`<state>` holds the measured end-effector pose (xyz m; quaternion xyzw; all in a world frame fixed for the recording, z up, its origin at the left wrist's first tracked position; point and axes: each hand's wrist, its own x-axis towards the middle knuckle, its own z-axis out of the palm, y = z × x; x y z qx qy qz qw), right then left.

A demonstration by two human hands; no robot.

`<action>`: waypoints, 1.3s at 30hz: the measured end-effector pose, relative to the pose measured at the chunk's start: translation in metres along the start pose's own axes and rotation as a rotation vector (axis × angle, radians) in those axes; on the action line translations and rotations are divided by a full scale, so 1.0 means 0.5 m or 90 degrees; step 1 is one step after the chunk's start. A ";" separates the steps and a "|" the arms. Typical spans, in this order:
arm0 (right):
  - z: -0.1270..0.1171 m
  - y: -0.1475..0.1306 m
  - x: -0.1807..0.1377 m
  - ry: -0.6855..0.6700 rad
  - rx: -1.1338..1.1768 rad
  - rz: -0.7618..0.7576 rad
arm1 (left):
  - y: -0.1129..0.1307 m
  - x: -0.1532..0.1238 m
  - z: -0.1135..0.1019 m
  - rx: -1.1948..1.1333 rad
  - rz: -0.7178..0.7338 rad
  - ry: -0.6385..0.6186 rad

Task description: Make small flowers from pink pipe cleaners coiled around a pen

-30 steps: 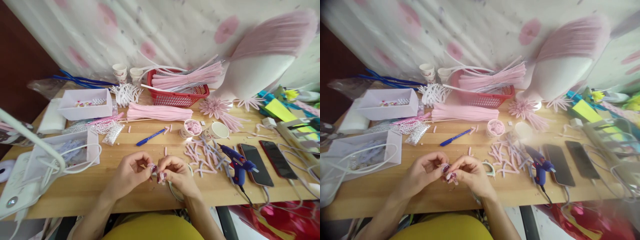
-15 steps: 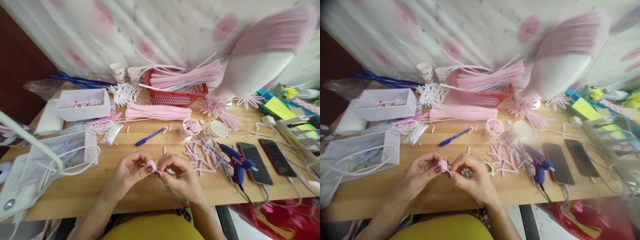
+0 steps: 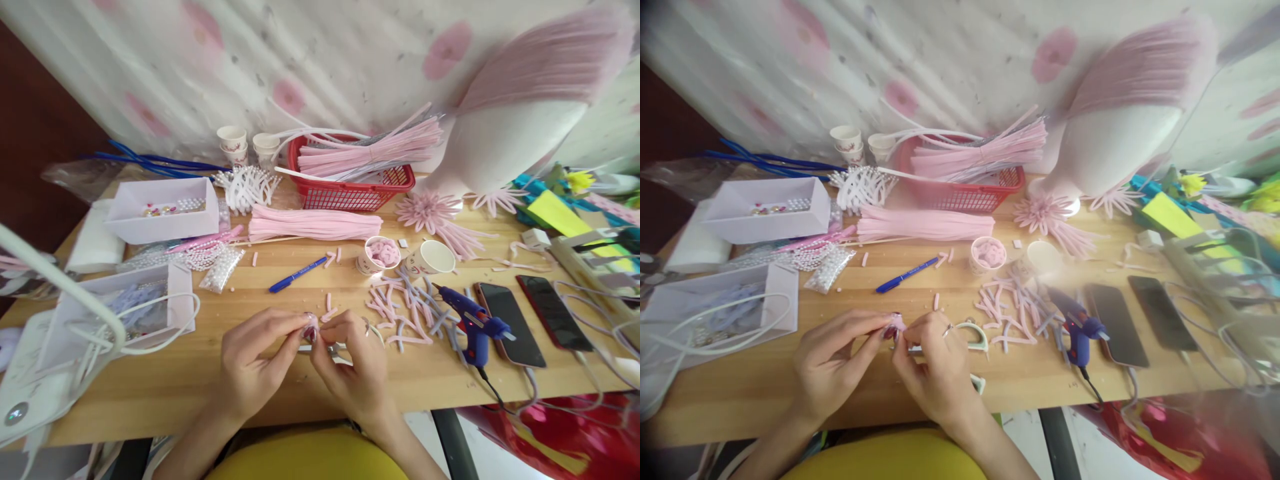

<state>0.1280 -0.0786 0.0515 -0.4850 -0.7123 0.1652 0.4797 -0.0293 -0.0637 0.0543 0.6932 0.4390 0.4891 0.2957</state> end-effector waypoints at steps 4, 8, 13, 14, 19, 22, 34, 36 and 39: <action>-0.007 0.004 -0.002 -0.080 0.088 0.006 | 0.004 0.002 0.010 -0.036 -0.101 0.019; -0.013 0.010 0.001 -0.120 0.137 0.005 | 0.006 0.001 0.015 -0.083 -0.176 0.006; -0.017 0.010 -0.003 -0.118 0.138 0.033 | 0.008 0.002 0.009 -0.114 -0.187 -0.033; -0.017 0.009 -0.004 -0.111 0.140 0.047 | 0.009 0.003 0.007 -0.120 -0.191 -0.039; -0.020 0.008 -0.002 -0.101 0.197 0.166 | 0.009 0.004 0.004 -0.169 -0.195 -0.059; -0.023 0.009 0.006 -0.174 0.202 0.204 | 0.010 0.005 0.004 -0.258 -0.219 -0.090; -0.030 0.037 0.016 -0.248 0.123 0.043 | -0.018 0.008 0.012 -0.486 -0.410 -0.201; -0.024 0.032 0.015 -0.227 0.225 0.100 | -0.019 0.008 0.016 -0.510 -0.407 -0.207; -0.008 0.021 0.006 -0.169 0.373 0.213 | -0.016 0.009 0.021 -0.575 -0.432 -0.222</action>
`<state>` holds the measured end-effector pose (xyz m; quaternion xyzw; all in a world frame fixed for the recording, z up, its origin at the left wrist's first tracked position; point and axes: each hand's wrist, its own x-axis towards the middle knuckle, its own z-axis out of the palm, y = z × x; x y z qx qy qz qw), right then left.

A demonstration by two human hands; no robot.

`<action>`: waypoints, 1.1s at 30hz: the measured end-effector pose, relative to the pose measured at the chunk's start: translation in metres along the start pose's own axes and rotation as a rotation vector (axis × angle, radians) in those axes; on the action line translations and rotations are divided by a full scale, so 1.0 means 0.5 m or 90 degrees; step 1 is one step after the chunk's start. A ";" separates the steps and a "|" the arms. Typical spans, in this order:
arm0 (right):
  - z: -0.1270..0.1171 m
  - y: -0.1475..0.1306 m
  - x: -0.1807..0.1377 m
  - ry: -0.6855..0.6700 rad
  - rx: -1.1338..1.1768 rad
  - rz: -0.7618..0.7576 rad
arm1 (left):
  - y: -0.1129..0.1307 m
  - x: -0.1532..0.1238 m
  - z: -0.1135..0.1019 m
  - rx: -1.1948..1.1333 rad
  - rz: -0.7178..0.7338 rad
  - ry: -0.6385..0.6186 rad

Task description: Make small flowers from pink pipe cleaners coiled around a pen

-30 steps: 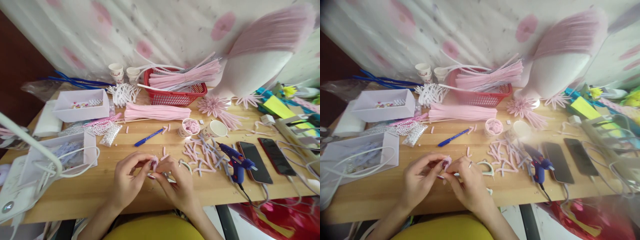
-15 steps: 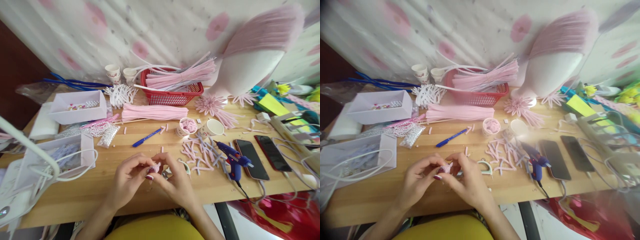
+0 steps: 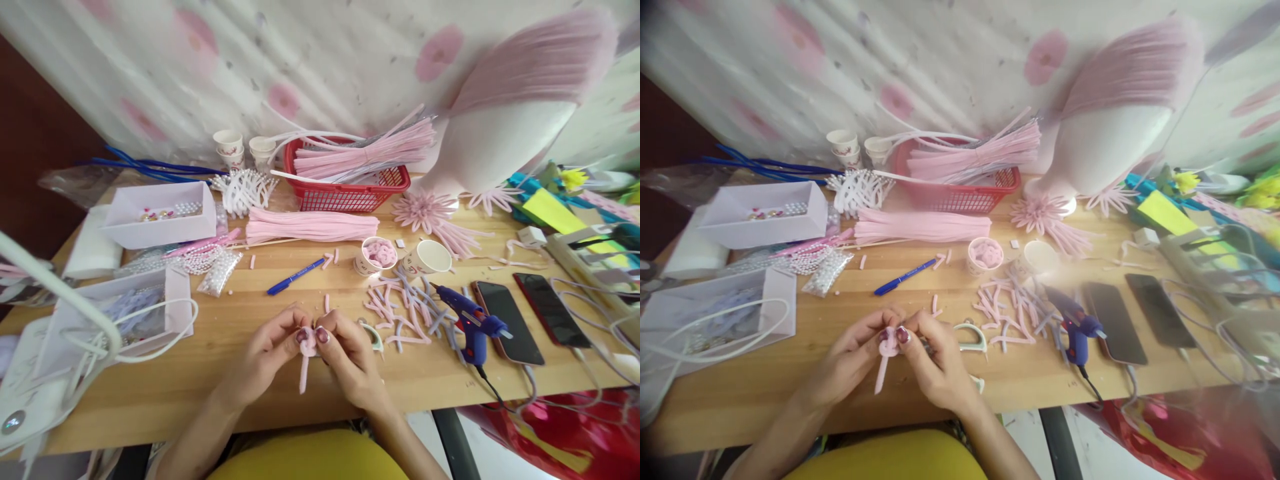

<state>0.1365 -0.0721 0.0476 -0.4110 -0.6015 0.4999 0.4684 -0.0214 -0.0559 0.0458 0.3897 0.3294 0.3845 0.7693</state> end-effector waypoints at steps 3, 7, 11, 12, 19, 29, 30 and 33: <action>0.022 0.007 -0.006 0.067 0.107 0.050 | 0.002 0.000 0.002 -0.111 -0.032 -0.019; 0.040 0.011 -0.012 0.142 0.176 0.068 | 0.005 -0.002 -0.004 -0.191 -0.013 -0.056; 0.037 0.009 -0.012 0.176 0.133 0.073 | 0.007 -0.001 -0.011 -0.205 0.013 -0.071; 0.033 0.010 -0.012 0.164 0.128 0.082 | 0.007 0.001 -0.012 -0.214 0.012 -0.071; 0.010 0.023 -0.002 0.048 0.113 0.092 | 0.000 0.007 -0.007 -0.257 -0.050 -0.013; 0.019 0.015 0.000 0.103 -0.186 -0.007 | 0.005 0.011 0.000 -0.234 -0.011 0.048; 0.016 0.011 0.000 0.080 -0.240 -0.048 | 0.005 0.010 0.000 -0.221 -0.007 0.062; 0.006 -0.001 0.004 0.020 -0.420 -0.150 | 0.006 0.008 -0.001 -0.181 -0.013 0.098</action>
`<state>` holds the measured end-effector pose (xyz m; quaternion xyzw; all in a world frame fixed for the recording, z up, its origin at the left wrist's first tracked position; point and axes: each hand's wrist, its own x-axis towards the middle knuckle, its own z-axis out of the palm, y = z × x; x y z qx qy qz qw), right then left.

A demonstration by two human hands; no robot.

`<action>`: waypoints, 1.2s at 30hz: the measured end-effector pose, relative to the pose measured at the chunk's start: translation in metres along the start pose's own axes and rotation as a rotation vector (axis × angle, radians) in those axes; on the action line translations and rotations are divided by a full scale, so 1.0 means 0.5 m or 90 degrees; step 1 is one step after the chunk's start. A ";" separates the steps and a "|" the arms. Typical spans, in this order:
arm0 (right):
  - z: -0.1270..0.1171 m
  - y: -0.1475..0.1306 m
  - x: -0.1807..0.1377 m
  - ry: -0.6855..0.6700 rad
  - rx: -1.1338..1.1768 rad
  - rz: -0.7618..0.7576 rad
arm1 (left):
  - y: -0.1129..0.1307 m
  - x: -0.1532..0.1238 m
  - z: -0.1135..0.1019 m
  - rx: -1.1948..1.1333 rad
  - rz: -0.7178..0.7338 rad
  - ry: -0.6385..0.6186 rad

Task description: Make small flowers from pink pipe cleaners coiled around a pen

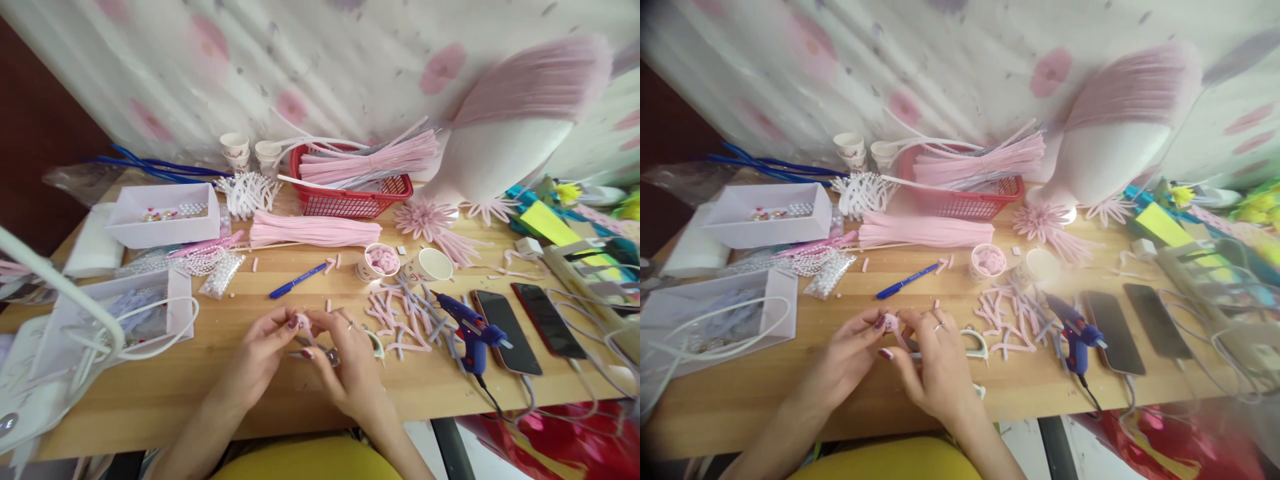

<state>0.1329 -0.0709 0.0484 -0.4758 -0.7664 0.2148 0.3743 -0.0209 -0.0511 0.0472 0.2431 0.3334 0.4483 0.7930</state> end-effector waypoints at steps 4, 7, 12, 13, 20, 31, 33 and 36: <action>-0.001 0.003 0.010 0.007 -0.163 -0.089 | 0.003 -0.003 0.005 0.052 0.011 0.045; 0.005 0.008 0.010 0.010 -0.161 -0.095 | 0.006 -0.005 0.013 0.083 0.013 0.054; -0.005 0.011 -0.005 -0.048 0.020 -0.038 | 0.006 -0.005 0.016 0.153 0.014 0.000; -0.010 0.010 -0.009 -0.065 0.084 -0.002 | 0.010 -0.005 0.014 0.191 0.022 -0.027; 0.004 0.003 -0.020 -0.252 0.829 0.398 | 0.093 -0.019 0.000 0.670 0.154 -0.316; 0.018 0.010 -0.020 -0.069 0.675 0.337 | 0.045 -0.017 -0.001 0.471 0.177 -0.099; 0.014 0.000 -0.022 -0.110 0.625 0.292 | 0.035 -0.014 -0.001 0.374 0.123 -0.121; 0.012 -0.019 -0.020 -0.172 0.604 0.262 | 0.025 -0.012 -0.003 0.243 0.038 -0.127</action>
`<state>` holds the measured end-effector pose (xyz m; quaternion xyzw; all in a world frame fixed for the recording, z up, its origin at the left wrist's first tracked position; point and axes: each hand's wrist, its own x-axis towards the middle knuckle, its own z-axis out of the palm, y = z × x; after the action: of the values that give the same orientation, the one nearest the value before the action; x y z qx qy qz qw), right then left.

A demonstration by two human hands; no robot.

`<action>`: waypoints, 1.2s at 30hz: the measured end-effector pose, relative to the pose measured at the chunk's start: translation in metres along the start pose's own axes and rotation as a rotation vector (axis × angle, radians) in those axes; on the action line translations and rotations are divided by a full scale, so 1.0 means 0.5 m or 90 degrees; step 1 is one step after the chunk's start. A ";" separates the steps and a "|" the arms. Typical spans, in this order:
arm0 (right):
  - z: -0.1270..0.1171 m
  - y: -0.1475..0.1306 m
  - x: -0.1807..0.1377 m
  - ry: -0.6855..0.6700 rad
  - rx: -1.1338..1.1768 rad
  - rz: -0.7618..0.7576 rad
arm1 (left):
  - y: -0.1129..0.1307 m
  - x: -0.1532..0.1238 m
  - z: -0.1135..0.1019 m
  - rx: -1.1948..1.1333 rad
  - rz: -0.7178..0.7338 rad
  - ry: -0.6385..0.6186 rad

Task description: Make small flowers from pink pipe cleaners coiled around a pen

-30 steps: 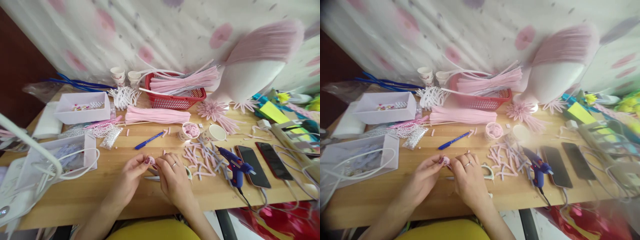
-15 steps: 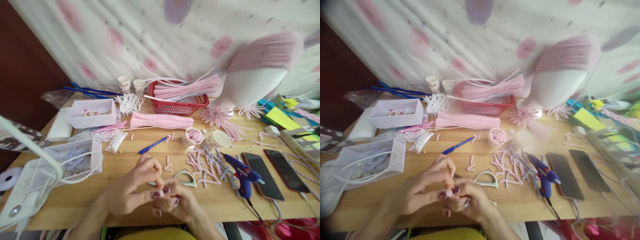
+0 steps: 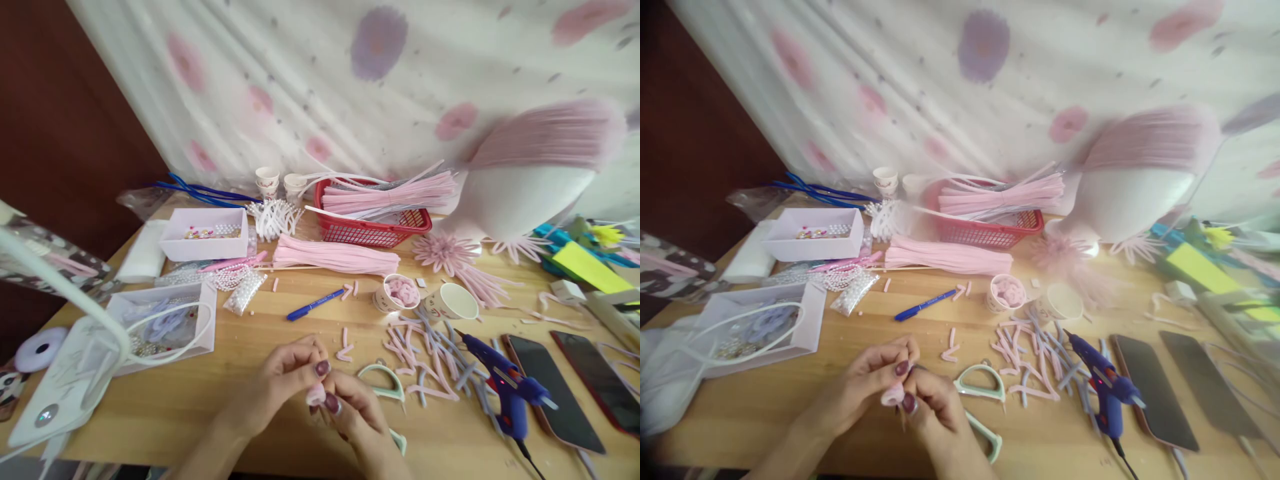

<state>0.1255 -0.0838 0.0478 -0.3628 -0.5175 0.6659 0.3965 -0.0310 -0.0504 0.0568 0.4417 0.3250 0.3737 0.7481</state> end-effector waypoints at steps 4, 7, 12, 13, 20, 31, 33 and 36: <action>0.006 -0.009 0.000 0.014 -0.113 -0.015 | -0.011 -0.003 -0.001 -0.173 -0.084 0.013; 0.003 -0.013 -0.002 -0.010 -0.236 -0.089 | -0.016 -0.004 -0.004 -0.246 -0.129 0.001; 0.001 -0.020 -0.001 0.016 -0.546 -0.228 | -0.009 -0.010 -0.007 -0.054 -0.117 0.087; 0.000 -0.020 0.001 0.028 -0.610 -0.258 | -0.006 -0.013 -0.008 0.006 -0.116 0.095; -0.010 0.007 0.014 0.048 -0.790 -0.350 | 0.008 -0.023 -0.018 0.115 -0.150 0.070; 0.011 0.065 0.022 0.111 0.119 0.103 | 0.013 -0.032 -0.035 0.514 0.218 0.066; 0.009 0.061 0.026 0.030 0.362 0.207 | 0.017 -0.030 -0.038 0.523 0.240 0.041; 0.001 0.045 0.027 -0.085 0.541 0.264 | 0.016 -0.026 -0.034 0.478 0.278 0.048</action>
<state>0.1158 -0.0754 0.0249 -0.2207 -0.1403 0.9053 0.3346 -0.0538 -0.0514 0.0589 0.7274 0.3646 0.3950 0.4265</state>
